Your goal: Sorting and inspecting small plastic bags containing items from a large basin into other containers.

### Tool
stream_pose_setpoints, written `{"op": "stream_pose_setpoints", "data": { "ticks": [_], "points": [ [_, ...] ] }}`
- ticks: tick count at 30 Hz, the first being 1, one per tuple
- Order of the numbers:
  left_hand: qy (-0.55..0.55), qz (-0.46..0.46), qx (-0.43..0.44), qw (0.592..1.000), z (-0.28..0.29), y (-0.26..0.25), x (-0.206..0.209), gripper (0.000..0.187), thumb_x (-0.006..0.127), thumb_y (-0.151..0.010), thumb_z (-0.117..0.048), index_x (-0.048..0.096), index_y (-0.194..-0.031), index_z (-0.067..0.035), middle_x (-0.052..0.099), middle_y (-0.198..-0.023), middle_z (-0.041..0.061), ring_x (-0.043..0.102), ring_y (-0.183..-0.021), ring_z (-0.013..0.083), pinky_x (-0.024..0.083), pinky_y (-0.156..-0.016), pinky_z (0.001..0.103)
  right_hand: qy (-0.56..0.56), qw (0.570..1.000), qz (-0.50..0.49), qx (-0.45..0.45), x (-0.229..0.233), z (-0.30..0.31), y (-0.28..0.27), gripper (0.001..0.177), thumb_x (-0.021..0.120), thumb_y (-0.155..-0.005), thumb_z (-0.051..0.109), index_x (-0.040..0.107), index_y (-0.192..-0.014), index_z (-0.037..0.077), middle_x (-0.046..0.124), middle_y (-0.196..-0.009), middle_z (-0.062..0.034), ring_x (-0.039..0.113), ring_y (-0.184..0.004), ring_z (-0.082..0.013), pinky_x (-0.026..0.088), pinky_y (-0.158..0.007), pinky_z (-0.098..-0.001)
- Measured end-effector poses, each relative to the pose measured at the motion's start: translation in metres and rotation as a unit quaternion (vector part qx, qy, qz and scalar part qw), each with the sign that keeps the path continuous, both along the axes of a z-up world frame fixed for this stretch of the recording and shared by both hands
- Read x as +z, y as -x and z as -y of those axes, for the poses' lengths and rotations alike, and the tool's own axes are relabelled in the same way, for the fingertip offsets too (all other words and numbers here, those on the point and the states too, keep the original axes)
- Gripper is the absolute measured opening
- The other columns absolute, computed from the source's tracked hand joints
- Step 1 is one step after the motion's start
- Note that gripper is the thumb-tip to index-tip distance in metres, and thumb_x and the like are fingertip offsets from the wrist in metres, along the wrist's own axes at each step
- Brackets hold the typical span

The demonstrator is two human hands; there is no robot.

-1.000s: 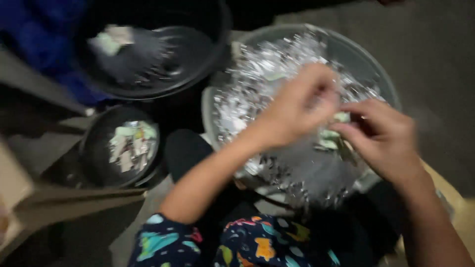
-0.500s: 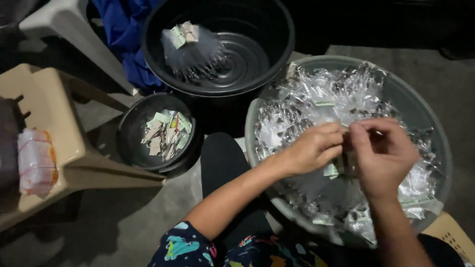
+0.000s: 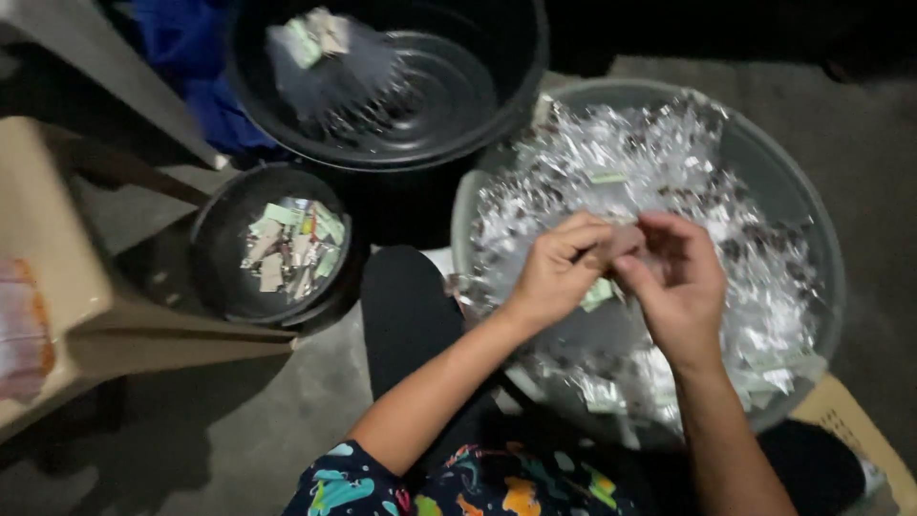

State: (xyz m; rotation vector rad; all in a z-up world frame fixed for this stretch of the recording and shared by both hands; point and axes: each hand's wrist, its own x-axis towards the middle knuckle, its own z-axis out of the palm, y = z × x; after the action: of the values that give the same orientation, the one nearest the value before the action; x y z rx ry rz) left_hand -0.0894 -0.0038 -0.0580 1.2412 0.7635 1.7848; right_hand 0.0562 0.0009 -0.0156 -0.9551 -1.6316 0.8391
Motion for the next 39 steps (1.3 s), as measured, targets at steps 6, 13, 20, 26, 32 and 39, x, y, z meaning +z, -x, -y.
{"op": "stream_pose_setpoints", "data": {
  "ticks": [6,13,20,26,32,39],
  "points": [
    [0.022,-0.004,-0.016,1.000,0.009,0.003,0.027,0.012,0.069,-0.099,-0.011,0.077,-0.108,-0.009,0.070,-0.100,0.005,0.067,-0.098,0.0137,0.052,-0.093,0.032,0.010,1.000,-0.001,0.011,-0.022,0.002,-0.009,0.036,0.076,-0.091,-0.012,0.062,-0.124,-0.007,0.067,-0.089,-0.0189,0.067,-0.075,-0.0193,0.052,-0.061,-0.0293],
    [0.116,-0.123,-0.043,0.985,-0.004,0.008,0.015,0.025,0.064,-0.103,-0.032,0.077,-0.109,-0.012,0.072,-0.079,0.009,0.069,-0.073,0.0226,0.055,-0.065,0.033,-0.008,0.996,-0.069,-0.059,0.025,0.020,-0.002,0.015,0.060,-0.109,0.007,0.066,-0.113,-0.006,0.066,-0.116,-0.0254,0.074,-0.082,-0.0276,0.058,-0.065,-0.0311],
    [-0.028,-0.269,-0.043,0.962,0.009,0.013,0.048,0.016,0.063,-0.100,-0.018,0.074,-0.109,-0.010,0.076,-0.098,0.014,0.073,-0.095,0.0388,0.058,-0.083,0.045,-0.112,0.982,0.137,-0.062,0.032,-0.010,-0.020,0.002,0.081,-0.102,0.004,0.081,-0.101,0.006,0.070,-0.074,-0.0068,0.068,-0.064,-0.0216,0.054,-0.065,-0.0328],
    [-0.122,-0.456,0.059,0.880,0.013,0.014,0.012,0.025,0.058,-0.097,-0.012,0.068,-0.119,-0.012,0.058,-0.106,0.012,0.063,-0.095,0.0363,0.048,-0.087,0.047,0.185,0.979,-0.070,-0.040,0.023,-0.017,-0.035,0.029,0.079,-0.099,0.009,0.052,-0.108,0.004,0.058,-0.073,-0.0098,0.060,-0.056,-0.0136,0.044,-0.040,-0.0211],
    [-0.166,-0.433,0.156,0.872,0.008,0.014,0.021,0.021,0.070,-0.096,-0.015,0.070,-0.115,-0.007,0.063,-0.112,0.011,0.066,-0.095,0.0288,0.051,-0.089,0.039,0.294,0.947,-0.115,0.054,0.013,-0.006,-0.021,0.017,0.072,-0.100,0.013,0.063,-0.099,-0.001,0.056,-0.060,-0.0021,0.055,-0.049,-0.0036,0.038,-0.037,-0.0132],
    [-0.175,-0.390,0.156,0.890,0.010,0.016,0.026,0.022,0.071,-0.098,-0.019,0.073,-0.119,-0.012,0.066,-0.109,0.004,0.067,-0.092,0.0204,0.050,-0.093,0.033,0.363,0.888,-0.205,0.193,0.013,-0.013,-0.028,0.018,0.066,-0.104,0.014,0.058,-0.099,-0.001,0.050,-0.055,-0.0073,0.045,-0.042,-0.0060,0.035,-0.040,-0.0172]
  ]
}}
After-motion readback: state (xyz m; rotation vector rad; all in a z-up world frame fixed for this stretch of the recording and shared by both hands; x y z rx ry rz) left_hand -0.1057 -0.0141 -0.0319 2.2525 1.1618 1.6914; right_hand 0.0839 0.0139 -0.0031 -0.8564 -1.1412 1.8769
